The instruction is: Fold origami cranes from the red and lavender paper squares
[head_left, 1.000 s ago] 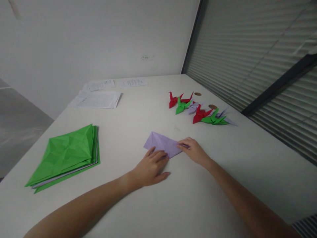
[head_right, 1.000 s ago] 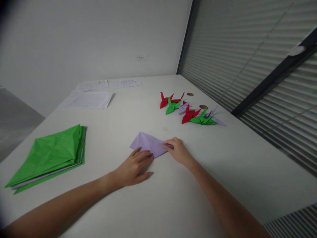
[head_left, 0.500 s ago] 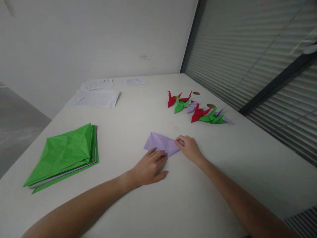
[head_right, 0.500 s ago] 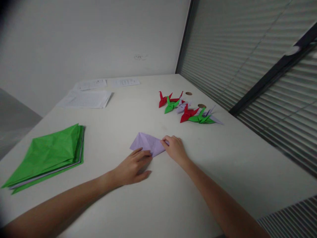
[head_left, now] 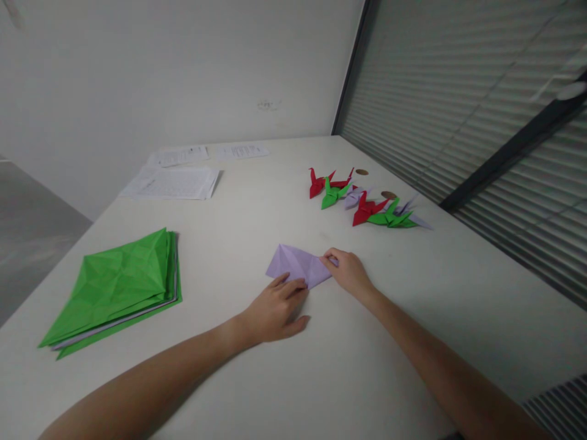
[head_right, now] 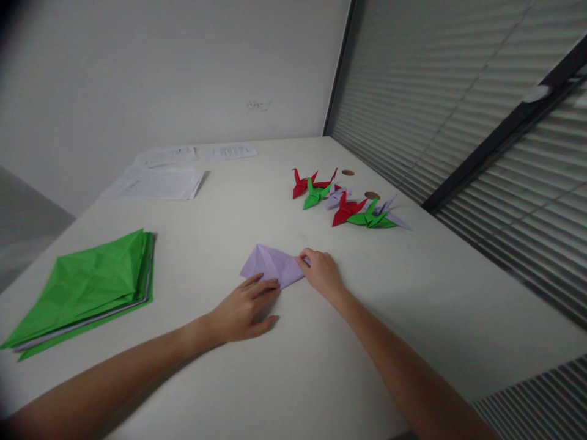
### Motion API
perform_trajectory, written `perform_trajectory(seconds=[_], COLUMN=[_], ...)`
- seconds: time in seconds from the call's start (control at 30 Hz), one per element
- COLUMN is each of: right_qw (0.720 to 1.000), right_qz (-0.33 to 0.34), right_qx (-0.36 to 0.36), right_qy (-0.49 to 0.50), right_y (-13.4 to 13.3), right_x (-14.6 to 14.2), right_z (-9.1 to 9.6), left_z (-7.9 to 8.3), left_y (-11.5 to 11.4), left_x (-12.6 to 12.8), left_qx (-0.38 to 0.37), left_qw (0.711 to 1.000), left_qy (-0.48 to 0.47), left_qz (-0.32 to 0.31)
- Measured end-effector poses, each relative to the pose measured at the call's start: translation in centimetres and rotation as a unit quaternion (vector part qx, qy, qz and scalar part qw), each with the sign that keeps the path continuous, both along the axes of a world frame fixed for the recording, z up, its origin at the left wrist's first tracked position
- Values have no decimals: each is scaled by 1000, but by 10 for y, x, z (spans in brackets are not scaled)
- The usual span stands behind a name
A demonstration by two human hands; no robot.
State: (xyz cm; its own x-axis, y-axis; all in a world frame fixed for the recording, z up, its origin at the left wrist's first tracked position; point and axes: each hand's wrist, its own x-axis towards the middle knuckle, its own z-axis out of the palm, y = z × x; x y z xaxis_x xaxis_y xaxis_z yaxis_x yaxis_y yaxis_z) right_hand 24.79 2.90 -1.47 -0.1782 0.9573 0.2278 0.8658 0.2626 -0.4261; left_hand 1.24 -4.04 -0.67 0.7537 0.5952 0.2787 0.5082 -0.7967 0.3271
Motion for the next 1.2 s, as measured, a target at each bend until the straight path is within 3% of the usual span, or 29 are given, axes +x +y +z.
perform_trajectory(seconds=[0.5, 1.2], right_qw=[999, 999], right_qz=[-20, -37], right_qx=[-10, 8], right_qy=[48, 4], right_y=[2, 0], right_x=[-1, -3], right_z=[-3, -1], left_z=[1, 4], left_y=[0, 1], left_x=[2, 1], left_qx=[8, -34], left_qw=[1000, 998], left_qy=[-6, -43], left_qz=[2, 12])
